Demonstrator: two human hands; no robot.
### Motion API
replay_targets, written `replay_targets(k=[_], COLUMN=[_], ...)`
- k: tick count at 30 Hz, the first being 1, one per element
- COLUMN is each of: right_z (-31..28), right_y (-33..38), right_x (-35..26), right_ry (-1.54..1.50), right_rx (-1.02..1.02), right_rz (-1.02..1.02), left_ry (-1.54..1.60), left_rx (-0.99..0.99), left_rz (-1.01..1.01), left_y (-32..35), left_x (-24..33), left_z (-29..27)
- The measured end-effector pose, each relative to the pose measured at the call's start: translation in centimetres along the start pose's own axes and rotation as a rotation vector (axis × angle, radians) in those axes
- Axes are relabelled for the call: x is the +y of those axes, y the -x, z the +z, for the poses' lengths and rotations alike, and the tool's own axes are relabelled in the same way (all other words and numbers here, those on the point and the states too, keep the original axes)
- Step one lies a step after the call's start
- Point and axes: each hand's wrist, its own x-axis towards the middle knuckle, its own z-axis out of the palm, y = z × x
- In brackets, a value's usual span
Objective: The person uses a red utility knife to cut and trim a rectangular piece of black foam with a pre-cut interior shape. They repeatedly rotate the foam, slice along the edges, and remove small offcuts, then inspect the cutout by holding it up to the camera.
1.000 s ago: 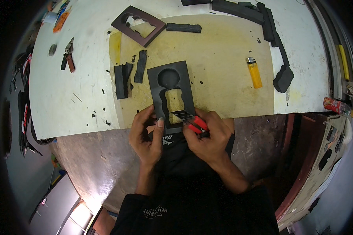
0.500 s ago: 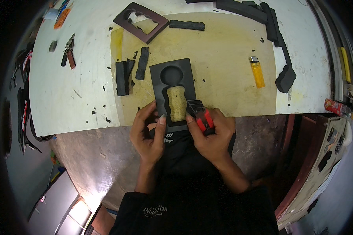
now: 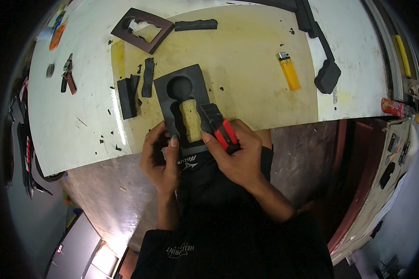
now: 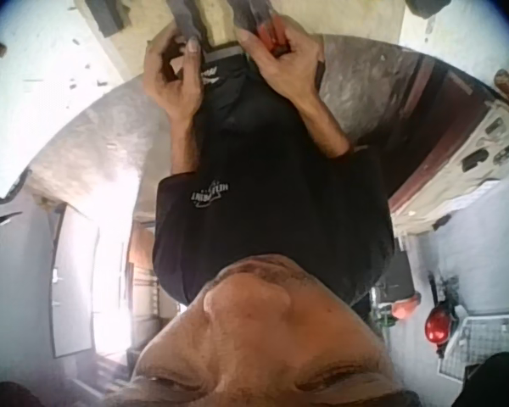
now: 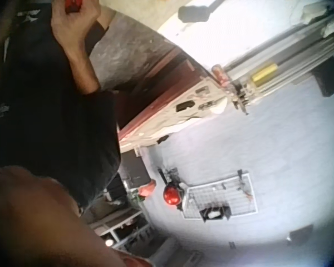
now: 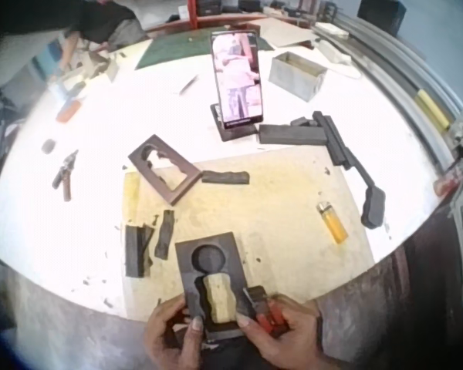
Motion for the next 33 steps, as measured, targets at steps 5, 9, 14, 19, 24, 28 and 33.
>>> replay_targets(k=[5, 9, 14, 19, 24, 28, 33], right_z=[-0.4, -0.5, -0.4, -0.4, 0.3, 0.7, 0.8], right_y=[0.0, 0.1, 0.1, 0.2, 0.6, 0.8, 1.0], right_x=[0.2, 0.3, 0.7, 0.6, 0.6, -0.1, -1.0], right_ry=[-0.005, -0.010, -0.016, -0.009, 0.013, 0.008, -0.004], right_rx=[-0.038, -0.044, -0.048, -0.051, -0.017, 0.011, 0.006], right_rz=[-0.018, -0.032, -0.052, -0.077, -0.139, -0.184, -0.166], left_ry=[0.014, 0.015, 0.059, 0.071, 0.126, 0.147, 0.136], left_rx=[-0.003, -0.011, -0.017, -0.016, 0.007, 0.023, 0.015], left_rz=[-0.024, -0.001, -0.031, -0.097, -0.172, -0.238, -0.256], left_y=[0.0, 0.0, 0.2, 0.4, 0.5, 0.5, 0.2], left_x=[0.0, -0.2, -0.5, -0.5, 0.2, 0.2, -0.1], left_z=[0.0, -0.1, -0.2, -0.6, -0.8, -1.3, -2.1])
